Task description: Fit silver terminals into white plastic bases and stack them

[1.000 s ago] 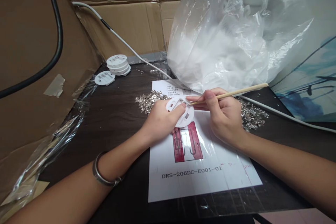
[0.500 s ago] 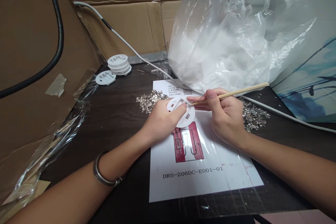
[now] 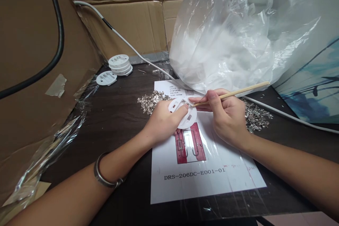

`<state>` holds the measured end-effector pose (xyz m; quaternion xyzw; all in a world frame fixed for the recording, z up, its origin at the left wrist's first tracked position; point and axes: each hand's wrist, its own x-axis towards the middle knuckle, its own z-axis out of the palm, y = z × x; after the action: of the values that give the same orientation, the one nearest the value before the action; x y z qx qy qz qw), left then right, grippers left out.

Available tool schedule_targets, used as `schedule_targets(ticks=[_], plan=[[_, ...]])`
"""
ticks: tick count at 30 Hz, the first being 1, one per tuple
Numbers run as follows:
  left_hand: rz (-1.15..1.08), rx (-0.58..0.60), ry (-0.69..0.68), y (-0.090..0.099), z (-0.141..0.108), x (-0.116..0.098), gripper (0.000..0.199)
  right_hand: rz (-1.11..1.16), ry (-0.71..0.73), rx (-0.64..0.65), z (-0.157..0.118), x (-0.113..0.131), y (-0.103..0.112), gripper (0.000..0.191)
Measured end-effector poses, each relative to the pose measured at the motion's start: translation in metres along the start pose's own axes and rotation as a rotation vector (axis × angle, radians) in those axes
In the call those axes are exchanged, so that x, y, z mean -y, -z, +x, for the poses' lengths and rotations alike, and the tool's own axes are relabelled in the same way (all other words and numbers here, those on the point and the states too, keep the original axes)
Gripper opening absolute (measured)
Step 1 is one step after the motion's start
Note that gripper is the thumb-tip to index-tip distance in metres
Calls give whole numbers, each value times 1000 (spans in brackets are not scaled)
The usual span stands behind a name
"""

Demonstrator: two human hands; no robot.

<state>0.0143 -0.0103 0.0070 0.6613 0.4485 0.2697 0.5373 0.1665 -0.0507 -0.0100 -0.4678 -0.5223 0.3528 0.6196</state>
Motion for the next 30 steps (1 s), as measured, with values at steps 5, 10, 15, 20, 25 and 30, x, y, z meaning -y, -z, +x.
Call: schedule_targets(ticks=[5,10,15,20,25,30], plan=[[-45,33,-38,1,0,0,30,13,2,8,0,0,0,29],[-52,28,-42,1,-1,-1,29,75,-18,9,2,-1,0,28],[-54,31,-33,0,-1,-2,25,91,-71,0,3,-1,1,31],[-69,41,-38,1,-1,-3,23,123,-118,-6,6,-3,1,33],[-57,27,-49,1,-1,-2,23,112,-121,6,6,-1,2,30],[-72,20,-54,1,0,-1,25,72,-40,22,4,2,0,26]])
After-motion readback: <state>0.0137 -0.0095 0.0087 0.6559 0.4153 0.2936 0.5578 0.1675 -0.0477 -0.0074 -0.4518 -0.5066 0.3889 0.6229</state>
